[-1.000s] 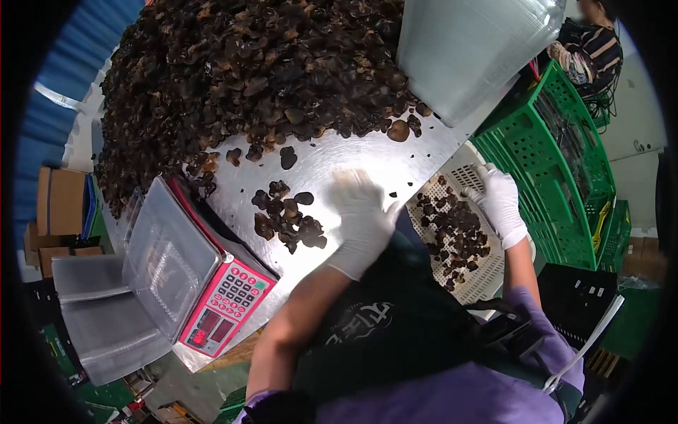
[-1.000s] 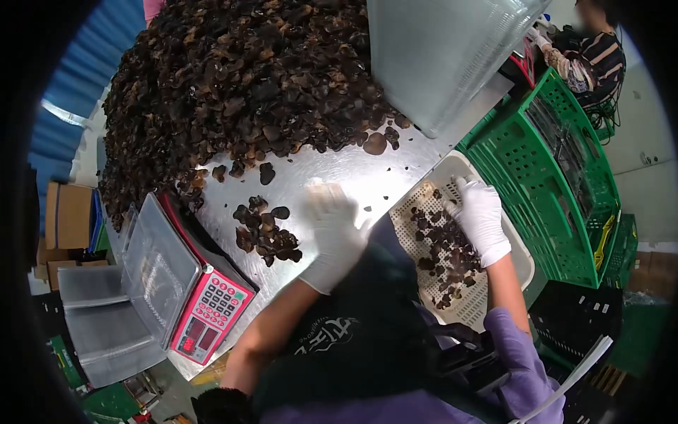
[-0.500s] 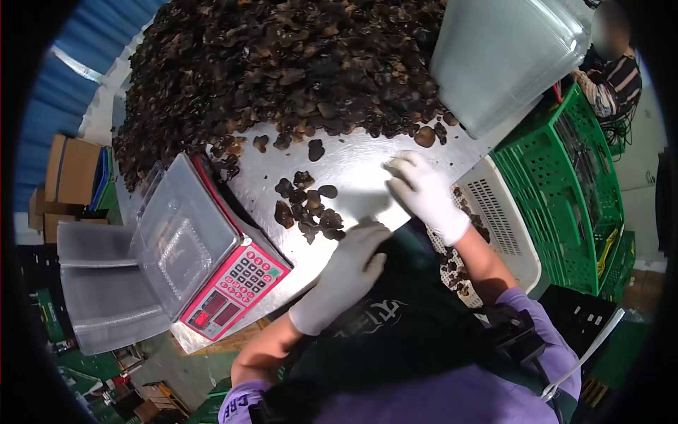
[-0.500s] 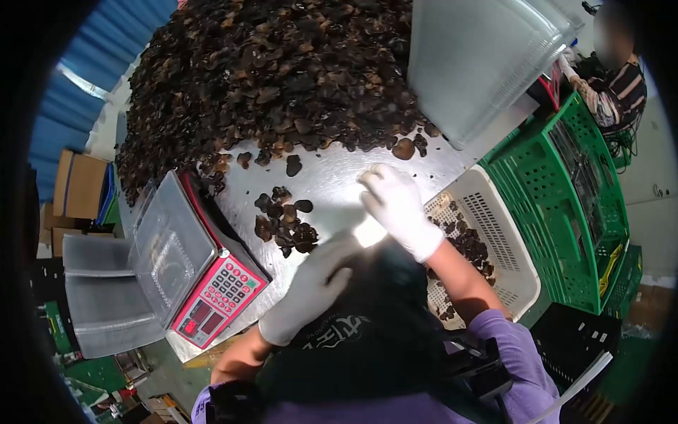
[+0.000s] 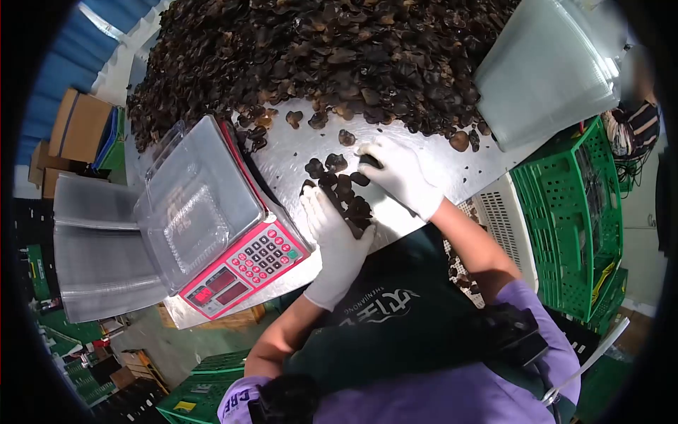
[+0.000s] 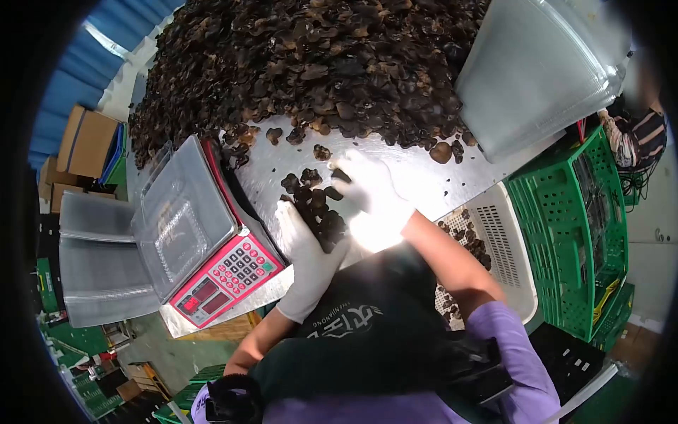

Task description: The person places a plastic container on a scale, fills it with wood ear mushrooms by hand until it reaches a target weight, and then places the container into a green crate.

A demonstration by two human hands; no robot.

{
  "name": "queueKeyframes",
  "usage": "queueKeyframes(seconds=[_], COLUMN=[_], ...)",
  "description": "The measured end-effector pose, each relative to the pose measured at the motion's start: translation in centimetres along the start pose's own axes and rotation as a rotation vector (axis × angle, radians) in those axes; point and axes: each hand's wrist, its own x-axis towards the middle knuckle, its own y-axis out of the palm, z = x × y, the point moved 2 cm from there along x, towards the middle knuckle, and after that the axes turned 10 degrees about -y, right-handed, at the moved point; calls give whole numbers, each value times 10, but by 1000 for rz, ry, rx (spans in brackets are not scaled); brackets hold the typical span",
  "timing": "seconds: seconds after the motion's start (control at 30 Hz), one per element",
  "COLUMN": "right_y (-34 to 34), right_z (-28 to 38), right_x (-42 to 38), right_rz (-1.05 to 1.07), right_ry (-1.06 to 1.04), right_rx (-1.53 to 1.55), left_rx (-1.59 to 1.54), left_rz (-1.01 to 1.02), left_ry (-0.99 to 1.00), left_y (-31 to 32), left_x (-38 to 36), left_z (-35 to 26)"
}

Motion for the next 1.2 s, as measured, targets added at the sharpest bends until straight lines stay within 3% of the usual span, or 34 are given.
queueKeyframes(seconds=[0.07,0.1,0.17,0.27,0.4,0.47,0.6,0.67,0.9,0.97,1.03,1.1,1.13,1.2], right_y=[-26,-24,-26,-21,-2,-12,-22,-11,31,-8,-61,-120,-138,-143], right_z=[21,14,-2,-14,-36,-24,2,4,-4,9,13,23,19,22], right_x=[-1,-1,6,36,38,25,10,25,58,37,-8,-48,-67,-81], right_rz=[196,195,-116,-156,-56,39,-91,70,260,146,232,618,663,589], right_ry=[275,277,3,-18,-95,-22,-74,-22,-67,-73,-36,165,271,233], right_rx=[107,102,-222,-513,-621,-555,-442,-352,-403,-252,-260,-415,-294,-319], left_rx=[95,116,112,108,28,2,15,37,28,15,24,18,18,14], left_rz=[-34,-60,-49,-75,-133,-140,-128,-131,-112,-106,-121,-95,-70,-55], left_ry=[63,121,142,168,187,201,220,232,212,194,201,185,168,179], left_y=[5,7,10,7,7,5,9,9,6,5,4,2,2,3], left_x=[12,14,15,14,13,11,11,11,10,12,12,13,13,12], left_z=[0,-2,-1,0,5,7,7,7,5,4,3,1,1,0])
